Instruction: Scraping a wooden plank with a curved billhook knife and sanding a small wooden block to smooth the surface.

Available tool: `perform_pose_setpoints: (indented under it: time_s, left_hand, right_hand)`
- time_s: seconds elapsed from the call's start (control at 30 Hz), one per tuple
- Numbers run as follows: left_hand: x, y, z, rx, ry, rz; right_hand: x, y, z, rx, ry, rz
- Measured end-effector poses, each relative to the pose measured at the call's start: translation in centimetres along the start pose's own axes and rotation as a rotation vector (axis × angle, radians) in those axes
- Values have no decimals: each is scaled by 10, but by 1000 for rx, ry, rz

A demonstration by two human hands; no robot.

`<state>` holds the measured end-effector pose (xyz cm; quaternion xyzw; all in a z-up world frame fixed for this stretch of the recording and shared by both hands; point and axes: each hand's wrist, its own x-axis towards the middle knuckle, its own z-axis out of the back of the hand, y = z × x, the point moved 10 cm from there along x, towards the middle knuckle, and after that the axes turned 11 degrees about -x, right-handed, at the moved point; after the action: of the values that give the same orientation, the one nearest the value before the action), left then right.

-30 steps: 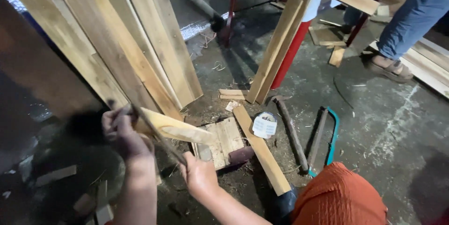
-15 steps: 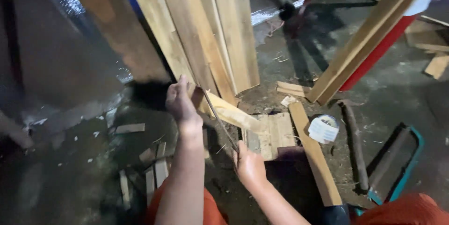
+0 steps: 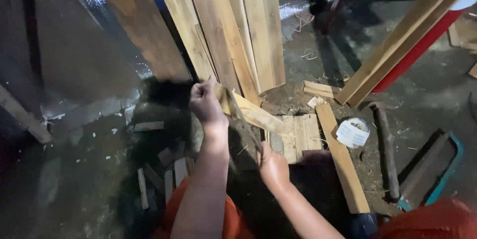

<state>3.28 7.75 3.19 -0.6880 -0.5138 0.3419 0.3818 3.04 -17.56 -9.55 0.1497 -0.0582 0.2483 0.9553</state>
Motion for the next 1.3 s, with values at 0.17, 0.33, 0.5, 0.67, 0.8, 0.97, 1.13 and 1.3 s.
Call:
perform_pose_setpoints:
  time_s: [0.17, 0.33, 0.5, 0.67, 0.8, 0.97, 1.13, 1.3]
  left_hand:
    - [-3, -15, 3, -23, 105, -55]
    - [-7, -10, 5, -37, 135, -62]
    - [-15, -28, 3, -20, 131, -66]
    - [2, -10, 3, -139, 186, -58]
    - [-28, -43, -10, 62, 191, -53]
    - [-7, -21, 6, -136, 182, -17]
    - [3, 3, 3, -206, 212, -46]
    - [-5, -10, 4, -105, 185, -31]
  right_hand:
    - [-3, -23, -7, 223, 120, -124]
    - [-10, 9, 23, 192, -25, 25]
    - [-2, -15, -6, 241, 110, -110]
    - [-8, 7, 23, 246, 33, -34]
    - [-3, 3, 19, 322, 58, -40]
    - [-9, -2, 16, 259, 89, -57]
    - [-12, 12, 29, 306, 85, 6]
    - [-4, -7, 7, 185, 72, -29]
